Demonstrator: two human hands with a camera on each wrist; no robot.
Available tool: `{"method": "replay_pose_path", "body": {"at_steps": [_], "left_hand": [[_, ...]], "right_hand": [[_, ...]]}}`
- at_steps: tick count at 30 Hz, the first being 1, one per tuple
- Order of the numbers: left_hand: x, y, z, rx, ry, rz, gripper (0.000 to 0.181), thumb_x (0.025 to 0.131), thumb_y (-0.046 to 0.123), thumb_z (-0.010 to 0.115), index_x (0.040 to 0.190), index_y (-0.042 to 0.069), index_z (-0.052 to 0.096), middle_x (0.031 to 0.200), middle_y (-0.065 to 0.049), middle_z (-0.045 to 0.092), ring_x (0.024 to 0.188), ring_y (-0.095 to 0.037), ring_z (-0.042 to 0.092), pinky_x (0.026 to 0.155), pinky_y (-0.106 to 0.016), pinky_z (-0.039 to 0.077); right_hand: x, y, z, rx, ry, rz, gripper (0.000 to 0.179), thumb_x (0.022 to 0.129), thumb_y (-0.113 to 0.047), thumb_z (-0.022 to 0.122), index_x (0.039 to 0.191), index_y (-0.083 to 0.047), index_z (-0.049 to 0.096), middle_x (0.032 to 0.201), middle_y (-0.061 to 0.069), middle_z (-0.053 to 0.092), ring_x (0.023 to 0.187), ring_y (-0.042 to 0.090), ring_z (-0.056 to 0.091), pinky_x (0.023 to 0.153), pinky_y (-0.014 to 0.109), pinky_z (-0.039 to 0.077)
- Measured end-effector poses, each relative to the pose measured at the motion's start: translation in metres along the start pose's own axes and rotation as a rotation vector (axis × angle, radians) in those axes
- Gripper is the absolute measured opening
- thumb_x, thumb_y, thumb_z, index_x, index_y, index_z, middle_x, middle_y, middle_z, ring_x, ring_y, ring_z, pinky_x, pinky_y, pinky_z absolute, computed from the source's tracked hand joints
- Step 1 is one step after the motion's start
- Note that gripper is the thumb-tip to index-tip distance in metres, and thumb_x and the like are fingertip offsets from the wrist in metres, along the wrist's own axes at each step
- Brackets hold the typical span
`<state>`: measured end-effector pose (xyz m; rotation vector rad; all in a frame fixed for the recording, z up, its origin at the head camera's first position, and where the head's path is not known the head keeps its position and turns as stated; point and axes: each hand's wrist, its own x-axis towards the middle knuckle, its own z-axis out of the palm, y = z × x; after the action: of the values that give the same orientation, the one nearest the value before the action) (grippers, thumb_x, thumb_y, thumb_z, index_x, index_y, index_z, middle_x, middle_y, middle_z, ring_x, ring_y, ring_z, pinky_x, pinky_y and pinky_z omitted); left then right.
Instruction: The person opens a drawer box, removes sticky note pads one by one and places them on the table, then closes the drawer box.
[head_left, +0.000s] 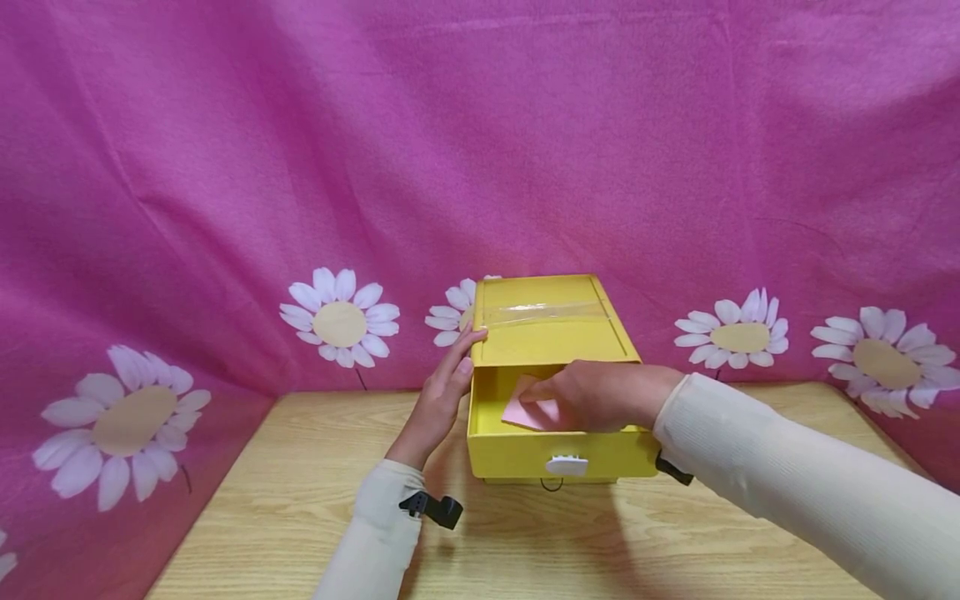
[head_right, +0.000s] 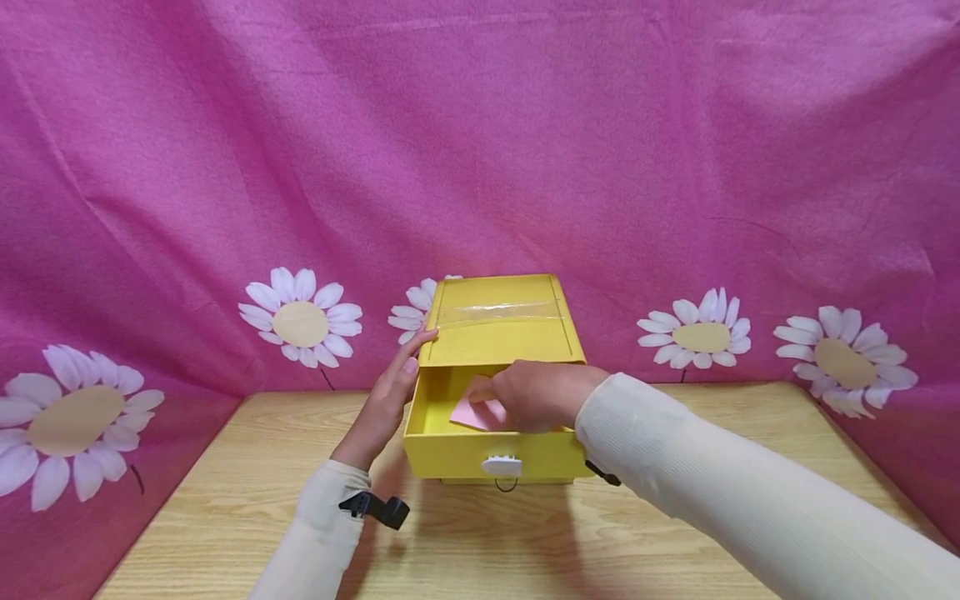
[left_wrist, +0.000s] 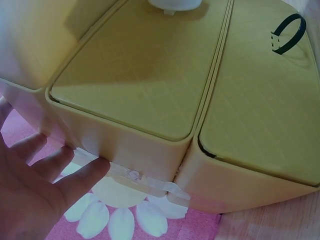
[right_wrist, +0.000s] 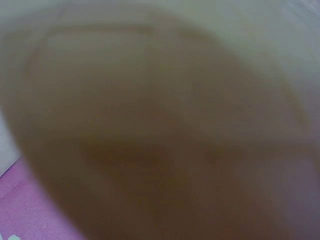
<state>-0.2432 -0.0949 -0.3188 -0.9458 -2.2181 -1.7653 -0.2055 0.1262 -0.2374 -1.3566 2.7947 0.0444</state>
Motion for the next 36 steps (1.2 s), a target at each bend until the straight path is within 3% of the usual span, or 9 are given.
{"method": "replay_pose_path", "body": {"at_steps": [7,16,22,36], "left_hand": [[0.0015,0.0012,-0.0002,0.005,0.002,0.000,0.044,0.105,0.020,0.034,0.147,0.010,0.038,0.160,-0.008,0.017,0.140,-0.026,0.031,0.104,-0.048,0.040],[0.0014,-0.0006,0.0013,-0.004,-0.008,0.000,0.044,0.105,0.020,0.035,0.147,0.010,0.037,0.160,-0.007,0.016,0.140,-0.025,0.031,0.104,-0.048,0.040],[0.0029,0.0010,0.0023,-0.003,-0.017,0.011,0.044,0.105,0.020,0.035,0.148,0.010,0.037,0.160,-0.011,0.015,0.140,-0.027,0.031,0.104,-0.048,0.040],[-0.0002,-0.0016,-0.0003,0.006,-0.004,-0.001,0.044,0.105,0.020,0.034,0.148,0.009,0.037,0.160,-0.009,0.016,0.141,-0.026,0.028,0.104,-0.049,0.039]], "right_hand": [[0.0027,0.0018,-0.0033,0.016,-0.058,0.086,0.030,0.082,0.000,0.061,0.101,-0.023,0.061,0.057,-0.004,0.041,0.051,0.014,0.043,0.047,0.023,0.037],[0.0005,0.0052,-0.0028,0.062,-0.047,0.047,0.022,0.083,-0.001,0.060,0.083,-0.023,0.057,0.062,-0.007,0.049,0.053,0.013,0.046,0.051,0.024,0.040],[-0.0025,0.0083,-0.0041,0.078,-0.071,0.070,0.022,0.084,-0.002,0.059,0.082,-0.023,0.057,0.062,-0.008,0.048,0.054,0.013,0.046,0.051,0.025,0.040],[0.0017,0.0037,0.0008,0.059,-0.001,0.055,0.023,0.082,0.000,0.063,0.086,-0.023,0.061,0.061,-0.007,0.052,0.052,0.012,0.046,0.050,0.023,0.041]]}}
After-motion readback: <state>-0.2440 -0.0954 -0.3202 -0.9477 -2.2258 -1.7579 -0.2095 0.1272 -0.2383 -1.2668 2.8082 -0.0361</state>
